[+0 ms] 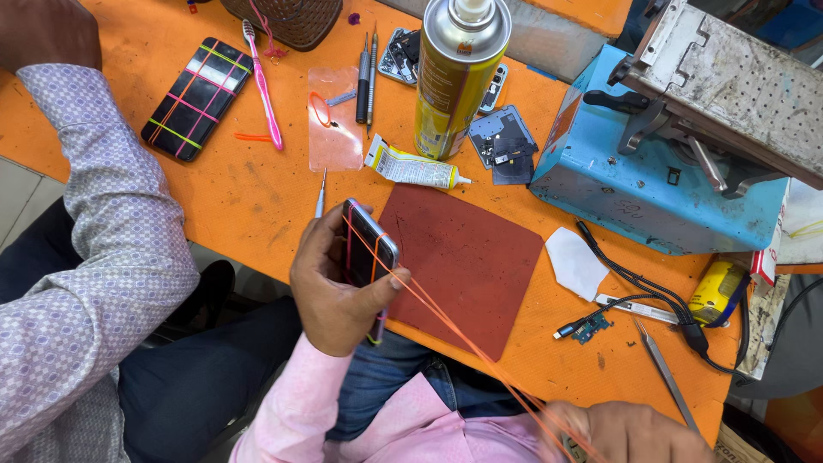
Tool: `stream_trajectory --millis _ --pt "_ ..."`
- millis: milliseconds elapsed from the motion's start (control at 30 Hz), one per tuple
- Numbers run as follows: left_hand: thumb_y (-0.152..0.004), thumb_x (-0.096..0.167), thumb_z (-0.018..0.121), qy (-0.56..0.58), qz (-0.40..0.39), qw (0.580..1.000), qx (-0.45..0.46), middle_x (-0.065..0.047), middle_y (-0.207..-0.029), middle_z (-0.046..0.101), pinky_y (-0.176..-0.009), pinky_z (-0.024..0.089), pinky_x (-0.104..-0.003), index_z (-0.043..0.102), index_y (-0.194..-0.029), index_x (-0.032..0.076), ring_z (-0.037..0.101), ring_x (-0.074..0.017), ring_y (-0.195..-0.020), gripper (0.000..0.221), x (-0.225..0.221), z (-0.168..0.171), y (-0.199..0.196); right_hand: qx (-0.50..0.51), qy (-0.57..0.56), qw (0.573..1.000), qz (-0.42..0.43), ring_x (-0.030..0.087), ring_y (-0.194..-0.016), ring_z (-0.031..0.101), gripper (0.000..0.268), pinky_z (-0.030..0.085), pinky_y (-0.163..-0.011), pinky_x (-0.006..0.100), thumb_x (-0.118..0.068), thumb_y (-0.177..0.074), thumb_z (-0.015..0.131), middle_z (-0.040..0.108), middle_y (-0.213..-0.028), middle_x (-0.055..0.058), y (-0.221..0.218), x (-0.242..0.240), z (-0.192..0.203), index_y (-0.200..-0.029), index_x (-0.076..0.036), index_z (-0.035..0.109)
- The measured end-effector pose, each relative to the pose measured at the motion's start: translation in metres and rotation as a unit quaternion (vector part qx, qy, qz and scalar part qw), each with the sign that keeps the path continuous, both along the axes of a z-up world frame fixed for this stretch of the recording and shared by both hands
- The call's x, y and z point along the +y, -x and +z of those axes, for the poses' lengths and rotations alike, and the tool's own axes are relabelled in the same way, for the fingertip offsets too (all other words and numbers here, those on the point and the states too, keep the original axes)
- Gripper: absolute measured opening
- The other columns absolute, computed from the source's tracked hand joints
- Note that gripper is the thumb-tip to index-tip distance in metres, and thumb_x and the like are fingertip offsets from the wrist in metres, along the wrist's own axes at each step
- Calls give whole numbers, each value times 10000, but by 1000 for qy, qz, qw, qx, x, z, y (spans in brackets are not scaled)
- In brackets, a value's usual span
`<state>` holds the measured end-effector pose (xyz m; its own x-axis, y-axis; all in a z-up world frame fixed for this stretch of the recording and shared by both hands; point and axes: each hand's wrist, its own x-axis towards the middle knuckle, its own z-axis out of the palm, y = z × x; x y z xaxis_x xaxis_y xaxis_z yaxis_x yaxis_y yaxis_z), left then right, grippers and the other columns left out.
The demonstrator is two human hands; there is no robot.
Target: The person applies adhesive from a tube onto the internal frame of a mobile phone, places the back panel onto the device, and secures it by wrapping multiple rubber bands around the phone. They then connect a charging cable to test the device.
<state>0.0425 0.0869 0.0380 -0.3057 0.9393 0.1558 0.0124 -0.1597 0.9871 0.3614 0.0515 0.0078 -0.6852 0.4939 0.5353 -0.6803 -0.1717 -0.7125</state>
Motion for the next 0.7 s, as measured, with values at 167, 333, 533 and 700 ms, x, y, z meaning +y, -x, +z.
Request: stream_trajectory --millis 167,333,533,700 --pt "-661 341 938 -152 -2 952 267 -78 -1096 618 -847 564 -345 614 -1249 8 668 -229 -945 749 -13 20 -7 -114 146 952 -244 256 -1454 330 747 314 -1191 369 -400 -935 756 396 -1558 106 50 -3 45 -1498 -37 426" --pt "-869 311 846 -373 -206 714 556 -54 -1060 665 -643 469 -328 671 -1165 68 595 -166 -751 420 -31 20 -32 -340 95 916 -192 253 -1445 474 753 377 -1185 348 -306 -891 795 519 -1537 170 67 28 68 -1482 34 477" --pt "-751 403 927 -284 -200 847 402 -24 -954 622 -689 494 -347 653 -1200 130 626 -203 -771 592 -36 22 -15 -591 -132 793 -64 134 -729 795 171 616 -673 259 -211 -860 756 862 -908 51 36 36 44 -962 -101 838" --pt "-518 360 967 -122 -18 961 248 -106 -1029 652 -847 576 -322 612 -1252 39 682 -245 -898 876 -22 18 -21 -100 -171 976 91 369 -870 756 204 607 -787 478 -161 -1023 618 776 -1195 173 12 31 -5 -1154 -52 730"
